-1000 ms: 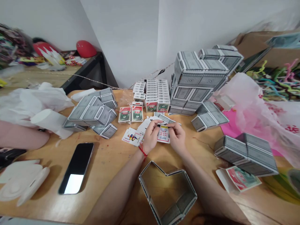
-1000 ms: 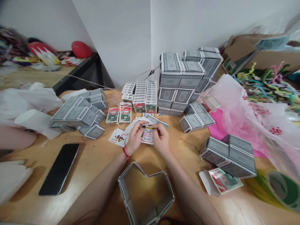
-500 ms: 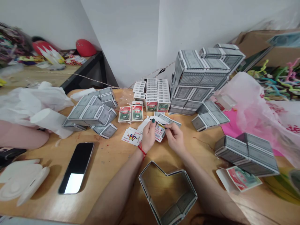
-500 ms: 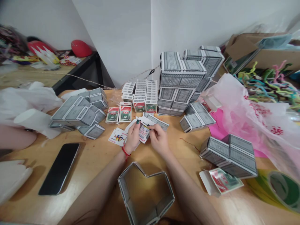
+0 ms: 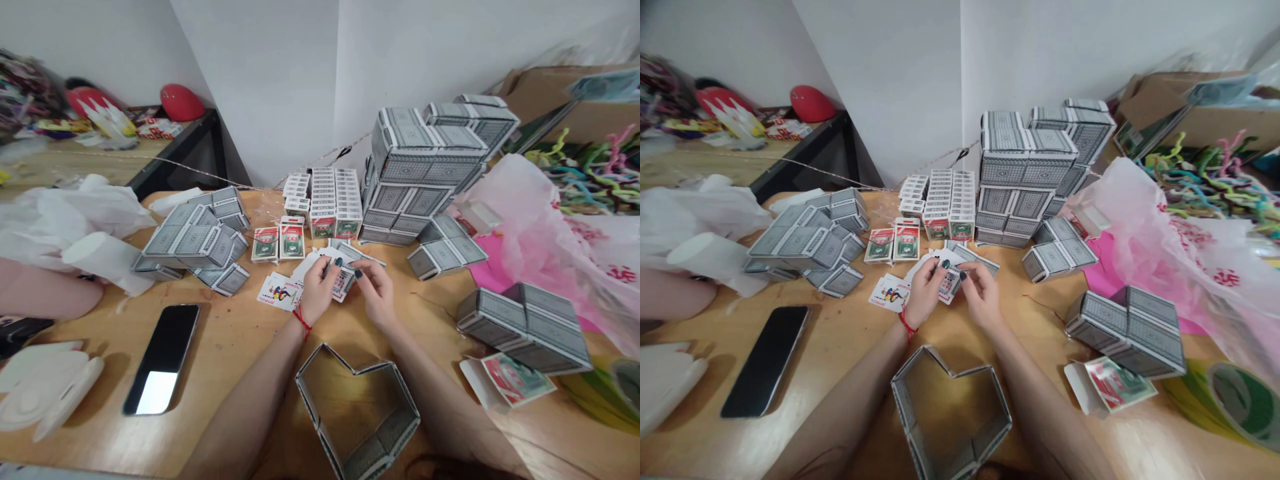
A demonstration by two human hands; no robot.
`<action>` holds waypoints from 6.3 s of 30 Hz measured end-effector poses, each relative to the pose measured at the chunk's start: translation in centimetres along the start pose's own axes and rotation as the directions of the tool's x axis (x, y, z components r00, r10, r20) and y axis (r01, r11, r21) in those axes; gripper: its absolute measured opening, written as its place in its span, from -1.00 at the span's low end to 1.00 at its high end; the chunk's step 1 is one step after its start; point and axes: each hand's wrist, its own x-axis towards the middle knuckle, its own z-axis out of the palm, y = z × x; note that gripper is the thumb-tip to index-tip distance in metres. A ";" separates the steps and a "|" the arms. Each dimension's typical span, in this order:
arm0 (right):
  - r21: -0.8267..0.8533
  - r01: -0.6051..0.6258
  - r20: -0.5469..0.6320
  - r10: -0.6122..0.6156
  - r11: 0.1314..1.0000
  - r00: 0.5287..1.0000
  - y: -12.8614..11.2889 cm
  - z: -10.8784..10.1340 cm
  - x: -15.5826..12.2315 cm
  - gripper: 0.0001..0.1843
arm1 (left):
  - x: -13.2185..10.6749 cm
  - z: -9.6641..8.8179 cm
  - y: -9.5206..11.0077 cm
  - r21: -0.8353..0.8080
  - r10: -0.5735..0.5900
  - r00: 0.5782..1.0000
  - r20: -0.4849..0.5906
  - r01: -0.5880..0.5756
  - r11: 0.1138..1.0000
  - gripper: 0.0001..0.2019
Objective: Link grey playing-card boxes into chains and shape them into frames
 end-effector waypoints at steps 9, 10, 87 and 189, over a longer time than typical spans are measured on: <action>0.118 -0.215 0.064 0.208 0.970 0.976 1.1 -0.1 1.2 -0.75 | -0.1 -0.1 -0.3 0.165 0.121 0.993 -0.013 -0.117 0.979 -0.81; 0.112 -0.207 0.066 0.201 0.972 0.977 1.2 -0.1 1.2 -0.75 | -0.1 -0.1 -0.3 0.179 0.124 0.992 -0.011 -0.120 0.976 -0.82; 0.051 0.017 -0.052 -0.014 0.999 0.999 0.5 1.1 -0.1 -0.71 | 0.2 -0.6 -1.1 0.382 0.440 0.896 -0.068 -0.384 0.841 -0.77; 0.264 -0.223 -0.184 0.276 0.938 0.943 0.7 0.2 1.3 -0.80 | 0.9 -0.2 -1.7 -0.135 0.009 0.973 -0.229 -0.041 0.990 -0.79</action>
